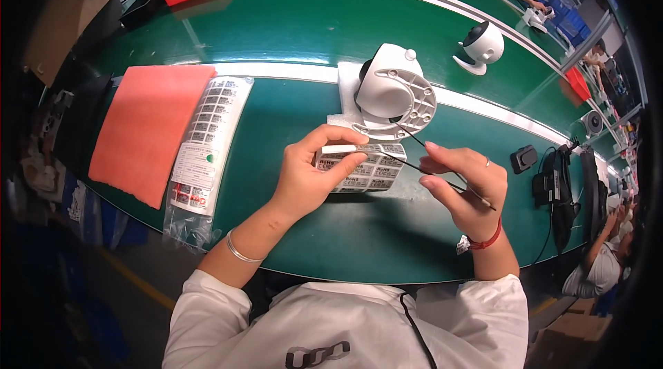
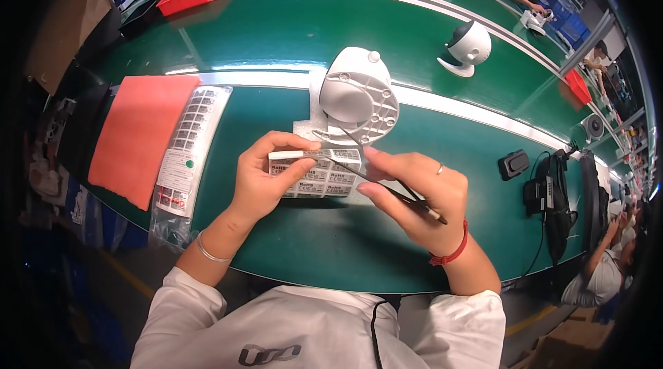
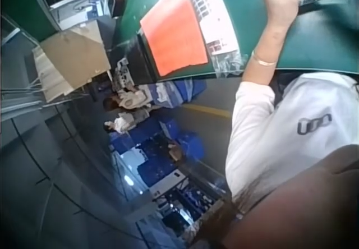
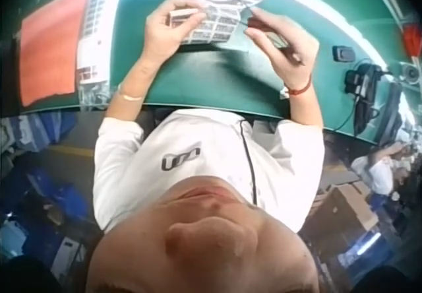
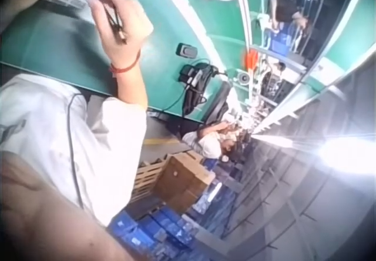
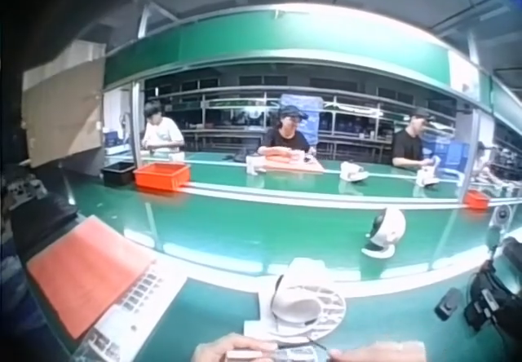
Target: Applying identification and serial number stickers to security camera components and their foam protective packaging on an assembly line.
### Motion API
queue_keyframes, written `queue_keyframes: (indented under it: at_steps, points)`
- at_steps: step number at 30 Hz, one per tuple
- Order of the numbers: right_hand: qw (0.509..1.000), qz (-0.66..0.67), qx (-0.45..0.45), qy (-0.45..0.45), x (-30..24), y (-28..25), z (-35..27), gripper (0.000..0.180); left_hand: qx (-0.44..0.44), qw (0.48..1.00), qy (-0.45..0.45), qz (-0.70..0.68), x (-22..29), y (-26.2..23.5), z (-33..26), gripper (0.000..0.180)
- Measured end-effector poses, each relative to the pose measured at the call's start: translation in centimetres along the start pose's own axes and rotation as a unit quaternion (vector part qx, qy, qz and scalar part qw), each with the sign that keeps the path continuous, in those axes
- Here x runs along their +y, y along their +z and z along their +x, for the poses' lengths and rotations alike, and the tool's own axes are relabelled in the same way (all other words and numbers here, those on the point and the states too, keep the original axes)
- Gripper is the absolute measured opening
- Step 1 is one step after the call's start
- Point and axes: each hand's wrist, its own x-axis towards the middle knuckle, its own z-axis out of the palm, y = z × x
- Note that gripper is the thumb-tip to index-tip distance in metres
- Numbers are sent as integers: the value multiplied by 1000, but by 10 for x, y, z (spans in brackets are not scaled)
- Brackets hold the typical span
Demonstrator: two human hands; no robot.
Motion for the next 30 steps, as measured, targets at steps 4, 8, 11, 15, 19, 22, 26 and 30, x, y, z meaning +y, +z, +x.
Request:
queue_keyframes:
  at_steps: [4,8,11,15,19,22,26,30]
  points:
    - [996,-45,-54,-55,1,-2,5,41,13,999,-31,3,4,2,-2,38]
    - [996,-41,-47,-68,-1,-5,5,41,15,1000,-10,22,2,3,-1,42]
    - [994,-85,-27,-59,2,-10,6,37,15,998,-2,64,2,-1,-1,42]
    - [977,-114,-117,135,-5,-26,9,20,33,995,38,87,2,-7,1,40]
    - [941,-125,-235,210,25,-8,-1,35,49,995,26,86,4,-8,2,40]
    - [937,-112,-254,211,26,-5,0,35,54,997,14,56,7,-7,1,46]
    - [931,-114,-297,180,30,-7,-5,36,50,996,24,67,5,-5,2,50]
    - [948,-119,-267,128,31,-9,-3,33,70,997,15,18,3,-7,2,44]
